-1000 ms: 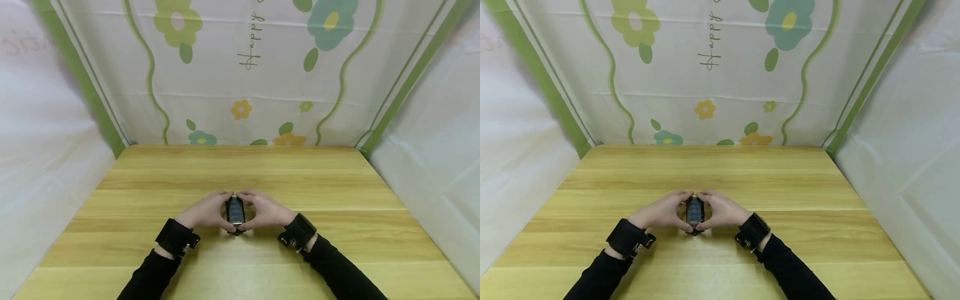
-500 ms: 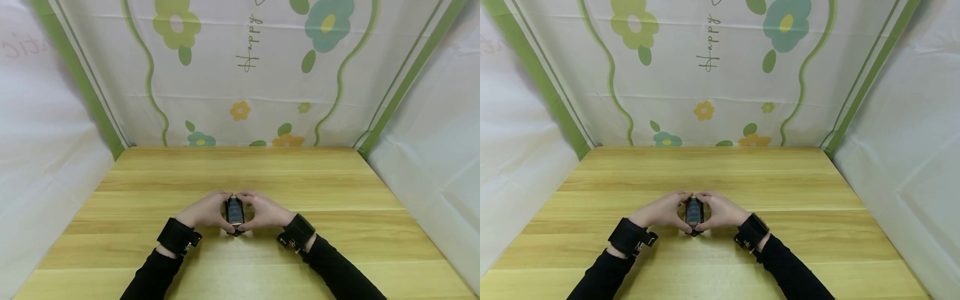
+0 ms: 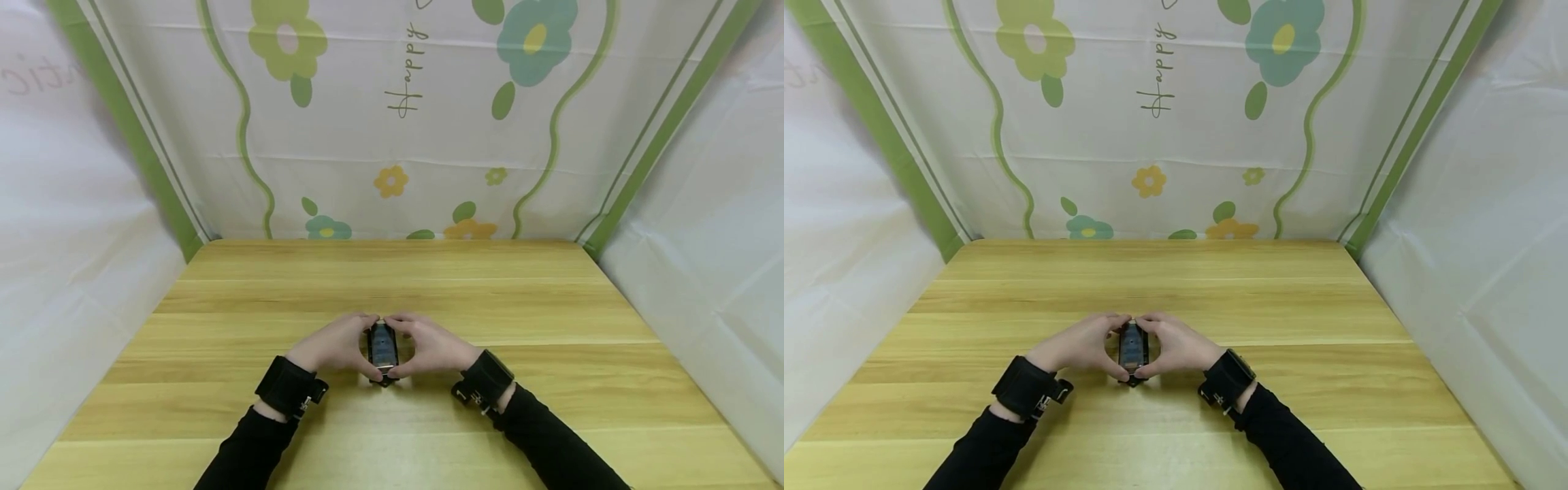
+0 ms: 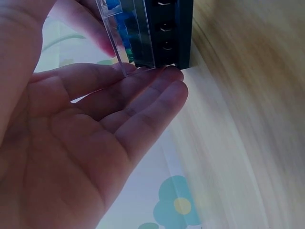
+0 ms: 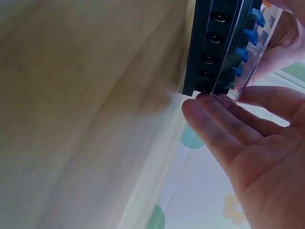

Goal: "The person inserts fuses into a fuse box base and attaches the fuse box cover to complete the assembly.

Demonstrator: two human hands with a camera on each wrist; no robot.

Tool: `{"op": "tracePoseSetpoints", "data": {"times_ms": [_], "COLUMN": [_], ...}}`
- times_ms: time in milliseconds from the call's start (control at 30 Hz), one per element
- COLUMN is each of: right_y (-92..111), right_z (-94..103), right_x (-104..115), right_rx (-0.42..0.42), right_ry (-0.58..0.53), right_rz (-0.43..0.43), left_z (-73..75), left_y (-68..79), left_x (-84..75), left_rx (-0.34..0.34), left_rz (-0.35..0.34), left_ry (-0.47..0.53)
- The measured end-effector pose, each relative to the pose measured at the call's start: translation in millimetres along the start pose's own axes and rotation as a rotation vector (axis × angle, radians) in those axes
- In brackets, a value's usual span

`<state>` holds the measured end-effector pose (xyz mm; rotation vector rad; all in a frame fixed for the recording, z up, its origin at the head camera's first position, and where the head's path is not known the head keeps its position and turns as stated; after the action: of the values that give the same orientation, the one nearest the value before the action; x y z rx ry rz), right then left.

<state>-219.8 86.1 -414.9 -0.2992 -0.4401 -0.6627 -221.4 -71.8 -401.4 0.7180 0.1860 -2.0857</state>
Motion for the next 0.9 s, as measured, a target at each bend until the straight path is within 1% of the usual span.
{"op": "tracePoseSetpoints", "data": {"times_ms": [300,467,633,767,900], "right_y": [-1.2,-2.6,-2.9,-1.5,-0.7], "right_z": [0.5,0.6,1.1,2.0,2.9], "right_x": [0.6,0.4,-1.7,-4.9,-6.0], "right_rx": [-0.011,-0.012,0.000,0.014,0.024], "right_ry": [-0.033,-0.031,-0.031,-0.085,-0.137], "right_rz": [-0.002,0.002,0.013,0.046,0.050], "left_z": [1.8,3.0,2.7,0.5,-0.6], "left_y": [-1.2,-1.8,-0.5,3.4,5.6], "left_x": [0.6,-0.2,1.7,5.5,9.3], "left_rx": [0.002,0.012,0.008,0.008,0.016], "left_rz": [-0.001,-0.011,-0.027,-0.049,-0.055], "left_ry": [-0.021,-0.025,-0.027,-0.003,0.024]}}
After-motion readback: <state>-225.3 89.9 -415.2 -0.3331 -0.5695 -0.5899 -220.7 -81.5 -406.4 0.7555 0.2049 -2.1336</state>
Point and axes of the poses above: each hand's wrist, its own y-axis away from the middle knuckle, its own z-axis out of the back of the hand, x = y × z, the point moved 5 cm from there along -y, towards the middle knuckle, and after that the axes turned 3 degrees about z, right-handed, at the moved point
